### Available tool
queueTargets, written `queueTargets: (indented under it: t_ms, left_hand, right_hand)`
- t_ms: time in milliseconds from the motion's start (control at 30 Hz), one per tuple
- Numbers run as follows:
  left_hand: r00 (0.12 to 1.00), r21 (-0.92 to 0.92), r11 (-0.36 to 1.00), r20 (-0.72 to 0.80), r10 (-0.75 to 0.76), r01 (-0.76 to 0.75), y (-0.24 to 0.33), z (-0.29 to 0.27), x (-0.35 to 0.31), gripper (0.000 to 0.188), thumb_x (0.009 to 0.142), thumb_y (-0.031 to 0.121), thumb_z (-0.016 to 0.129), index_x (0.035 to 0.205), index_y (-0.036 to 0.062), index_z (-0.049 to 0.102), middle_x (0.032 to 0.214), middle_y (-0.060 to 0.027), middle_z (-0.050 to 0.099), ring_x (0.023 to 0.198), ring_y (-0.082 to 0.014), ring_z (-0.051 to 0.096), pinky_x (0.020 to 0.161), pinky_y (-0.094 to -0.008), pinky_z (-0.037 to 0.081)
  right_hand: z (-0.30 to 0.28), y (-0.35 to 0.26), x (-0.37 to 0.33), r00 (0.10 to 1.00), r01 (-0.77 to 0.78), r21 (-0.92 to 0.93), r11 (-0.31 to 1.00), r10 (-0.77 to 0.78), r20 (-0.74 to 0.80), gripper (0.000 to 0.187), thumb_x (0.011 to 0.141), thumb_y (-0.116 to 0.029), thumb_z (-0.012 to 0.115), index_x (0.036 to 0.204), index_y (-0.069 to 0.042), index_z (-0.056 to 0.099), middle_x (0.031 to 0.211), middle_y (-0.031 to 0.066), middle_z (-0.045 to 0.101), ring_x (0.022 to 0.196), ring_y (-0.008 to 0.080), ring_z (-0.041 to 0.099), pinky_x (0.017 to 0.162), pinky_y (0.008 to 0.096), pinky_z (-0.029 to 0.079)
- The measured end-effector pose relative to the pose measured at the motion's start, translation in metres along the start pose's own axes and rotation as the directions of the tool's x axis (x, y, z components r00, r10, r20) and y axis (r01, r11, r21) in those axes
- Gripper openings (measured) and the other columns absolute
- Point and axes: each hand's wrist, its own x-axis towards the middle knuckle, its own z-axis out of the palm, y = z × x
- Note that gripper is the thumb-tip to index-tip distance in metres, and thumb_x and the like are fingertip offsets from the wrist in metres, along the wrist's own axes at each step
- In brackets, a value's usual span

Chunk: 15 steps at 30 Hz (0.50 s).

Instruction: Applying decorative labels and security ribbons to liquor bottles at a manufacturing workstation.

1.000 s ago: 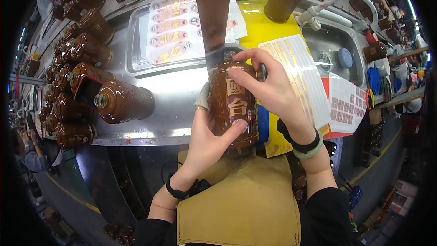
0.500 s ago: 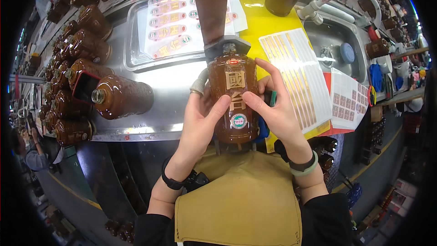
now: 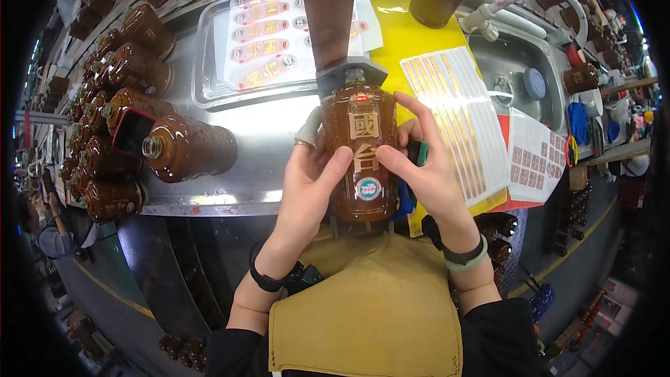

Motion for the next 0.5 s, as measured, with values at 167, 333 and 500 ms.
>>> queueTargets:
  t_ms: [167,333,500]
  left_hand:
    - [0.999,0.029,0.999,0.026,0.042,-0.043,-0.0011,-0.0003,0.0006,0.075,0.100,0.004,0.064,0.160,-0.0013,0.019,0.155,-0.0176,0.042,0.141,-0.0250,0.046,0.116,-0.0405,0.040]
    - [0.998,0.033,0.998,0.033,0.049,-0.050,-0.0010,-0.0007,0.0009,0.077,0.099,0.003,0.065,0.160,-0.0009,0.020,0.154,-0.0180,0.043,0.140,-0.0251,0.047,0.116,-0.0405,0.041]
    - [0.995,0.055,0.994,0.012,0.097,-0.097,-0.0030,0.0057,0.0011,0.077,0.096,-0.001,0.067,0.158,-0.0004,0.023,0.148,-0.0175,0.047,0.134,-0.0239,0.053,0.110,-0.0383,0.047]
  right_hand:
    - [0.0007,0.0009,0.0007,1.000,-0.007,0.006,1.000,0.007,-0.002,0.079,0.086,-0.020,0.084,0.151,-0.008,0.041,0.091,-0.0023,0.041,0.081,0.0078,0.042,0.075,0.0211,0.039]
    - [0.0009,0.0002,0.0004,1.000,-0.008,-0.003,1.000,0.008,-0.002,0.080,0.085,-0.021,0.085,0.151,-0.008,0.041,0.092,-0.0022,0.040,0.081,0.0078,0.041,0.074,0.0213,0.039]
    - [0.0063,-0.0007,-0.0022,0.999,0.009,-0.054,0.998,-0.011,-0.039,0.084,0.083,-0.024,0.087,0.151,-0.007,0.041,0.093,-0.0022,0.040,0.081,0.0080,0.041,0.074,0.0215,0.038]
